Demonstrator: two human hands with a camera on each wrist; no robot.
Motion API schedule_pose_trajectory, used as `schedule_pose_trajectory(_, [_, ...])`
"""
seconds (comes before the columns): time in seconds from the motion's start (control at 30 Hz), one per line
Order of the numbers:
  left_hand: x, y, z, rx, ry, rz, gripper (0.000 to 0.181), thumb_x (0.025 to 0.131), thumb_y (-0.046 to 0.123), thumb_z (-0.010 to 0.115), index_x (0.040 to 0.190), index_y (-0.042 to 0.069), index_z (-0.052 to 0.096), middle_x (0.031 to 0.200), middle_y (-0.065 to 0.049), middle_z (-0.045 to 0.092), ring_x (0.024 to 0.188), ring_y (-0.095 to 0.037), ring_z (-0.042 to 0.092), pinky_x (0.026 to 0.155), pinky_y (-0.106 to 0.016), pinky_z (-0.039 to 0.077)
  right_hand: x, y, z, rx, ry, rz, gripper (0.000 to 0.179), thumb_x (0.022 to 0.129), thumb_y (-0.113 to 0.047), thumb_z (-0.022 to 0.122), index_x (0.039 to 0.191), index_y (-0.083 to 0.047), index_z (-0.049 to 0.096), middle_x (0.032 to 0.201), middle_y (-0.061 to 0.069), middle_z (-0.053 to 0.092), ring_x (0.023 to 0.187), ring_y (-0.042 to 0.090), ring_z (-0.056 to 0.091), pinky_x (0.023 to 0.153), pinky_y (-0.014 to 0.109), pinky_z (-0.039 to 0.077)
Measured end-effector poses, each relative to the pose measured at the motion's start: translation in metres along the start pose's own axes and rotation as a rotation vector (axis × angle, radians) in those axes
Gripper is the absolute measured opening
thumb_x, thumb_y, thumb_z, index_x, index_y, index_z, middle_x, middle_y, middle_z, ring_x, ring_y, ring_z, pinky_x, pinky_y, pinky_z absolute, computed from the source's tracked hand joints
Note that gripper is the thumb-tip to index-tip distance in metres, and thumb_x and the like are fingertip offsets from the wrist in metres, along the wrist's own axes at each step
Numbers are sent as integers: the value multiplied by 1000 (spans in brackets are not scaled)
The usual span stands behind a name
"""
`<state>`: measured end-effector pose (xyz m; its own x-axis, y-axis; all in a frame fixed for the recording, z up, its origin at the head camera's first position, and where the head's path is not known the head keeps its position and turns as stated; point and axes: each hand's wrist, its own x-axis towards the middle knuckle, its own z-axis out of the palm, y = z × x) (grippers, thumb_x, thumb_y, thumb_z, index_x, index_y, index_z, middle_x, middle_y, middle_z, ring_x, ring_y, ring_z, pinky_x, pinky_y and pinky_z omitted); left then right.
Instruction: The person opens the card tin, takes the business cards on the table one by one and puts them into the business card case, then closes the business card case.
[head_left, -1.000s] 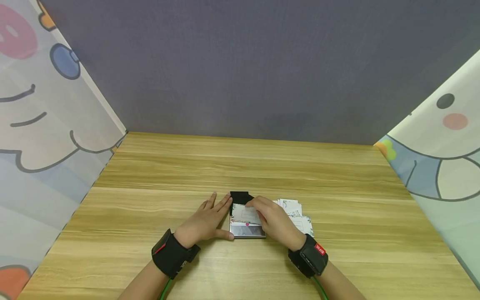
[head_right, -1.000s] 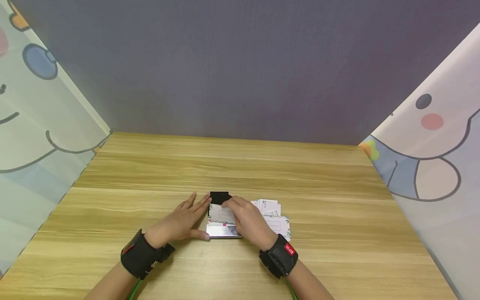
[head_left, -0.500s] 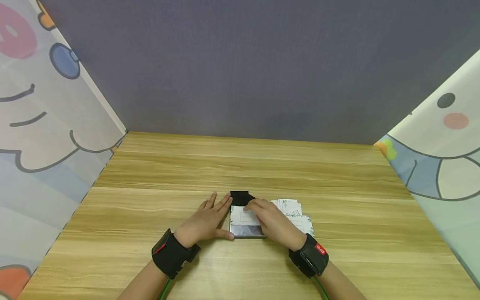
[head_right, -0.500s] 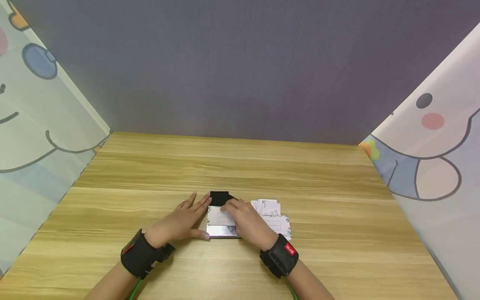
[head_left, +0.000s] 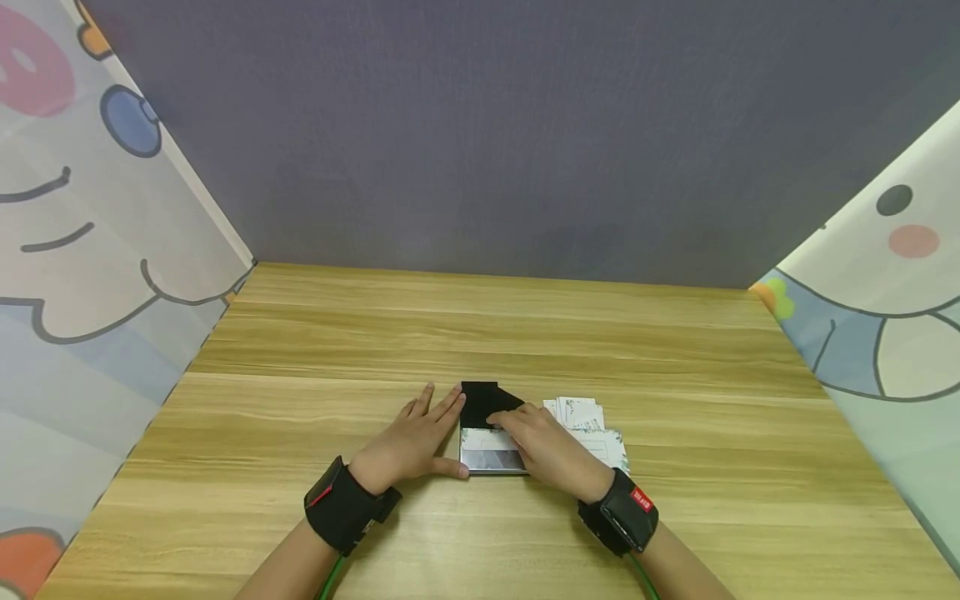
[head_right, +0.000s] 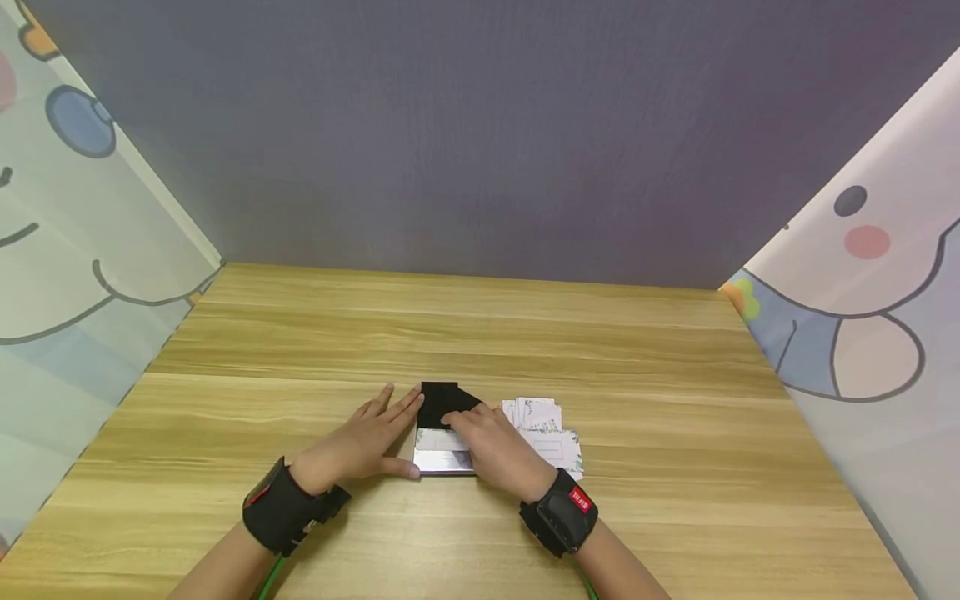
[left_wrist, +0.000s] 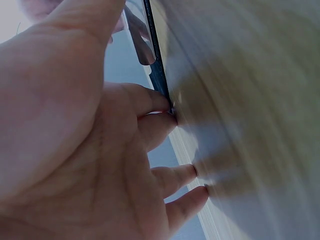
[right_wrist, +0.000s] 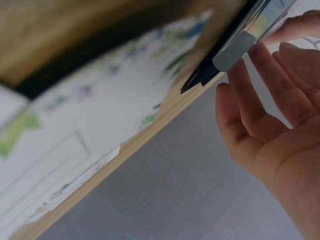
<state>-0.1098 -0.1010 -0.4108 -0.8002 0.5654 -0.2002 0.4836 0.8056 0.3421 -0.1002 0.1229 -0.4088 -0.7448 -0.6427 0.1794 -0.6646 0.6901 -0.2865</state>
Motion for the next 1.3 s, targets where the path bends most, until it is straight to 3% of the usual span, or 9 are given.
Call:
schedule_pose_trajectory(0.5, [-1, 0, -1, -12, -1, 2, 99, 72, 58, 62, 146, 7, 21, 154, -5, 13, 138, -43, 8, 108, -54, 21, -2, 0, -7, 6, -22, 22, 38, 81, 3, 59, 117, -9, 59, 110, 5, 64, 101, 19, 60, 86, 35, 48])
schedule_pose_trajectory(0.87, [0, -1, -1, -17, -6, 4, 99, 73, 58, 62, 146, 7, 20, 154, -5, 13, 138, -43, 8, 108, -55, 20, -10, 17, -22, 17, -28, 99, 42, 77, -7, 70, 118, -7, 58, 113, 9, 64, 99, 21, 61, 83, 36, 50])
schedule_pose_trajectory(1.07, [0, -1, 0, -16, -5, 5, 99, 72, 59, 62, 146, 7, 20, 154, -5, 12, 138, -43, 7, 108, -54, 20, -19, 30, -31, 15, -43, 186, 40, 74, -4, 72, 112, -3, 60, 110, 10, 64, 101, 25, 61, 84, 38, 50])
schedule_pose_trajectory(1.3, [0, -1, 0, -11, -4, 4, 100, 72, 59, 62, 146, 7, 20, 154, -6, 13, 138, -43, 8, 108, -55, 21, -27, 38, -41, -7, -148, 323, 37, 73, -6, 73, 107, -2, 60, 100, 8, 61, 90, 22, 61, 76, 35, 50])
